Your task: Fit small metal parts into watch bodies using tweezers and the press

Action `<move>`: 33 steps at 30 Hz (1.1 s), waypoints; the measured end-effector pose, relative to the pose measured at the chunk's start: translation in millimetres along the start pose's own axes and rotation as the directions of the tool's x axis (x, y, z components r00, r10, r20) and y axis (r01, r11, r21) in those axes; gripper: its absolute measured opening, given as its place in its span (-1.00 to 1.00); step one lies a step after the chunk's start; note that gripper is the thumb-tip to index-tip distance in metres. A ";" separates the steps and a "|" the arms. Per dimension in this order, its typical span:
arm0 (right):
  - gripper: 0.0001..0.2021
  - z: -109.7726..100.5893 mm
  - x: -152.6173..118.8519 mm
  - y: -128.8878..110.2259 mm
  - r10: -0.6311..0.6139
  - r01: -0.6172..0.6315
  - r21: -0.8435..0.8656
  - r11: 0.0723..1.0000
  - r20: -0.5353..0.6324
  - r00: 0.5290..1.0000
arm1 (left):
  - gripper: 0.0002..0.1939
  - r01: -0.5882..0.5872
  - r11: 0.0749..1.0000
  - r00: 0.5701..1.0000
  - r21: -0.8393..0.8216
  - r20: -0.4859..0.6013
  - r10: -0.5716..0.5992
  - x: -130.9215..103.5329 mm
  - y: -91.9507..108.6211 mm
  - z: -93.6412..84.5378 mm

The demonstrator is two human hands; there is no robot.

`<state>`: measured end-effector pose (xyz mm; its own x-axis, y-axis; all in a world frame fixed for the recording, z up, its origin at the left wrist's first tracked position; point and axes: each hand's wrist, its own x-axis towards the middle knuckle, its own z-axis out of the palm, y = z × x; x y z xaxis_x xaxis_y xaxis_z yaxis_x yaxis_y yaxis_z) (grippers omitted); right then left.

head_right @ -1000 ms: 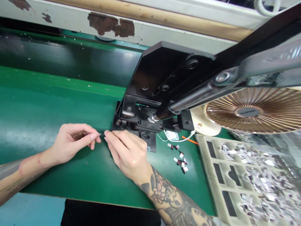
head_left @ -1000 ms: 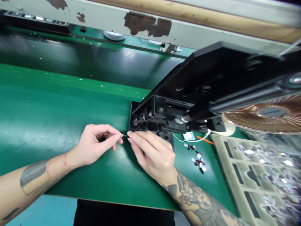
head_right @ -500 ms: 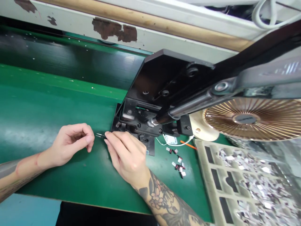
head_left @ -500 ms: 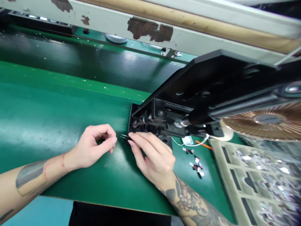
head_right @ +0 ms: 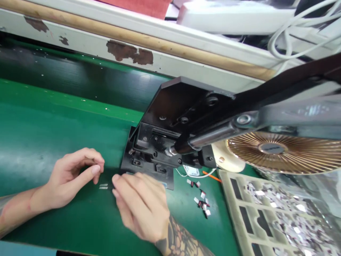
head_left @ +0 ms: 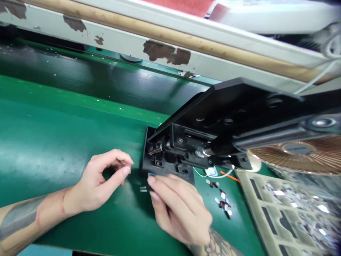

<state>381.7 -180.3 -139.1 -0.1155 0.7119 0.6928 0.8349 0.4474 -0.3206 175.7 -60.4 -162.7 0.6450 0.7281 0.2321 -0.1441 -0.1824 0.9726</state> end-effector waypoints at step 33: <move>-0.84 26.8 3.4 12.9 0.438 -0.593 0.805 -0.038 0.547 0.714 | -0.76 0.396 0.789 0.903 -0.470 0.041 -0.428 19.7 5.3 -11.4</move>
<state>377.7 -157.6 -158.2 -0.0109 0.9999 0.0010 -0.3966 -0.0034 -0.9180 179.0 -39.5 -152.8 0.6745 0.7085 -0.2077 -0.2112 0.4547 0.8652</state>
